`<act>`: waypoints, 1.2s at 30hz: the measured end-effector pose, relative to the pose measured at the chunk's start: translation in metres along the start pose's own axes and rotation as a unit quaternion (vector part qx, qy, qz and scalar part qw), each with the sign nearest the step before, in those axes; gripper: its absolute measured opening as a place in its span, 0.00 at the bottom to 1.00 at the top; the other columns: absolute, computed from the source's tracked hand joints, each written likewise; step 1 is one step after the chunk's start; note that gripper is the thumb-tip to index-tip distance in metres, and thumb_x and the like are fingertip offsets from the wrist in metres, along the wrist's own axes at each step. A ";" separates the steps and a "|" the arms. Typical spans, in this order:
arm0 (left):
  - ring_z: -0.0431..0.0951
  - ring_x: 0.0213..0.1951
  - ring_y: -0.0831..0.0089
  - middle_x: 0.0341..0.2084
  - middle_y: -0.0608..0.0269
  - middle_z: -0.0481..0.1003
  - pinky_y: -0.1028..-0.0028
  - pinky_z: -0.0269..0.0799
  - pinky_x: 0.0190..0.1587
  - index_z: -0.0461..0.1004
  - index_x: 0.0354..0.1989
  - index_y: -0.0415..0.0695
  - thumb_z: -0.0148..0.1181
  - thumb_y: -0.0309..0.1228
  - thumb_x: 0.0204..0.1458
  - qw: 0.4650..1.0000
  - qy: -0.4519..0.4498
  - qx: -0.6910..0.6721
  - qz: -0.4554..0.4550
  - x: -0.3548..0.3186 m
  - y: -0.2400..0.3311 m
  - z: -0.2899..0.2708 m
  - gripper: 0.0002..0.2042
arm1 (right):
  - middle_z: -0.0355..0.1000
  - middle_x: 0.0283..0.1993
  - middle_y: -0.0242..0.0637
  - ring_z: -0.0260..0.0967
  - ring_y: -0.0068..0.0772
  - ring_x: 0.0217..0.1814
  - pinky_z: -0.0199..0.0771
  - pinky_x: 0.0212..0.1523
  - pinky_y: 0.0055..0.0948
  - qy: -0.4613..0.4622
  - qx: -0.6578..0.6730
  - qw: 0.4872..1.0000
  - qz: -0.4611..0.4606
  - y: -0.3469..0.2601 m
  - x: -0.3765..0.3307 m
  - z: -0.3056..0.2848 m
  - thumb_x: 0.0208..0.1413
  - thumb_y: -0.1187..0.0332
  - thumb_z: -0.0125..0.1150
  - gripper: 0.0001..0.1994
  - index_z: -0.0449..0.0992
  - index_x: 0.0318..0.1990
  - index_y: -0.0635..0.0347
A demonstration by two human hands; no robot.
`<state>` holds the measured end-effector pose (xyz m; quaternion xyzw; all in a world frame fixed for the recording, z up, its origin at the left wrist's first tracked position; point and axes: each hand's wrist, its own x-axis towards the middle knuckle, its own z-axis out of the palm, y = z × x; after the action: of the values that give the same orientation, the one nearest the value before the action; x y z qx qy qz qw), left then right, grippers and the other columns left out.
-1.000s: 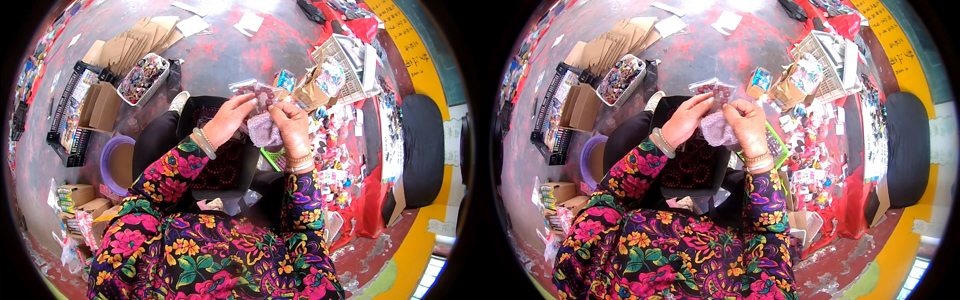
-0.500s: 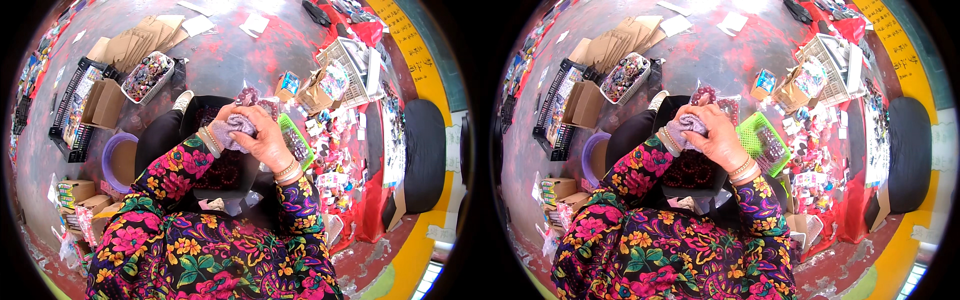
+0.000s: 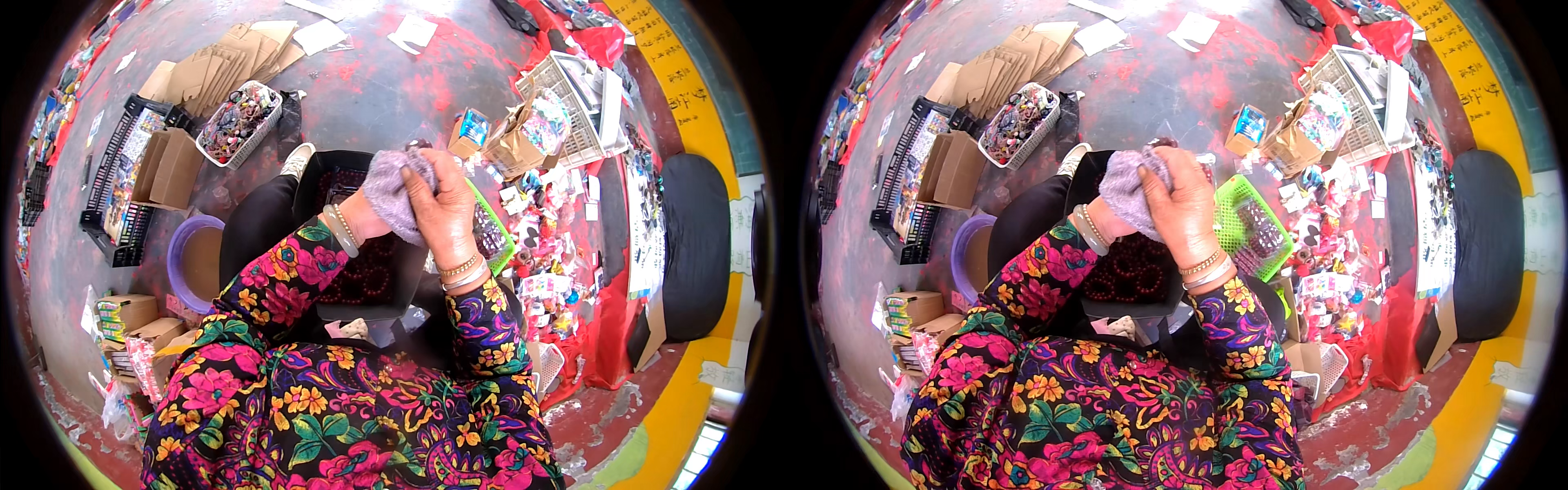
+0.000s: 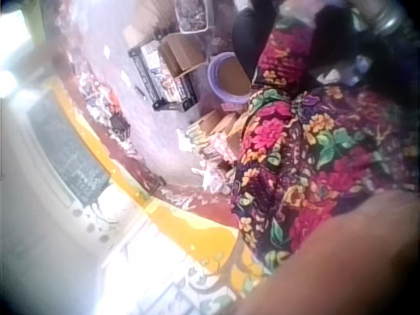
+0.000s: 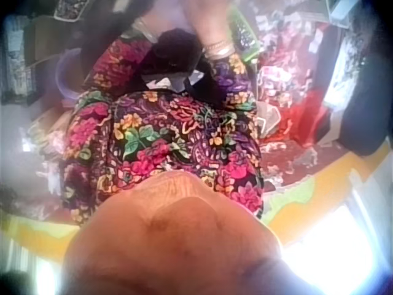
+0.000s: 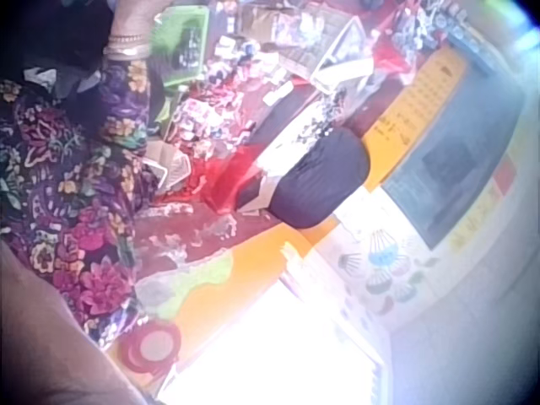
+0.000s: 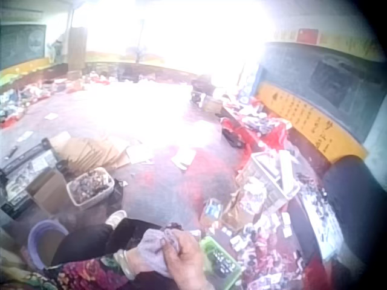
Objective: The person sits on the floor and wipes small plastic bags containing red beads with a cloth. They pick up each bag, wipe it, and place it into a black container on their lap.
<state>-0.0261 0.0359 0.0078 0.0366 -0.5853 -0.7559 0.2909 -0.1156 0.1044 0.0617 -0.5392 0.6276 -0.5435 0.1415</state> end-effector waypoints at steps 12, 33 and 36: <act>0.71 0.48 0.65 0.46 0.53 0.70 0.65 0.67 0.52 0.66 0.51 0.41 0.42 0.40 0.59 0.893 -0.025 -0.449 -0.025 -0.018 -0.029 -0.032 0.18 | 0.69 0.33 0.33 0.67 0.28 0.37 0.67 0.40 0.24 -0.286 0.066 0.955 -0.045 -0.019 0.004 -0.022 0.43 0.81 0.61 0.11 0.75 0.37 0.61; 0.73 0.43 0.66 0.38 0.56 0.72 0.66 0.70 0.47 0.66 0.43 0.40 0.44 0.35 0.57 0.887 0.138 -0.440 -0.016 -0.009 -0.017 -0.008 0.12 | 0.70 0.45 0.39 0.66 0.38 0.48 0.62 0.54 0.30 -0.072 -0.042 0.989 -0.122 -0.026 -0.002 0.010 0.42 0.85 0.52 0.18 0.76 0.41 0.58; 0.69 0.48 0.61 0.42 0.50 0.69 0.63 0.65 0.54 0.61 0.49 0.33 0.46 0.32 0.57 0.727 -0.057 -0.677 0.100 -0.005 -0.066 -0.030 0.16 | 0.71 0.43 0.37 0.66 0.37 0.47 0.62 0.53 0.29 -0.166 0.005 0.978 -0.129 -0.028 -0.008 0.009 0.38 0.87 0.52 0.19 0.78 0.38 0.58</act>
<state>-0.0362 0.0223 -0.0628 -0.2723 0.0665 -0.9186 0.2785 -0.0907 0.1109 0.0783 -0.6977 0.5176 -0.4633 0.1751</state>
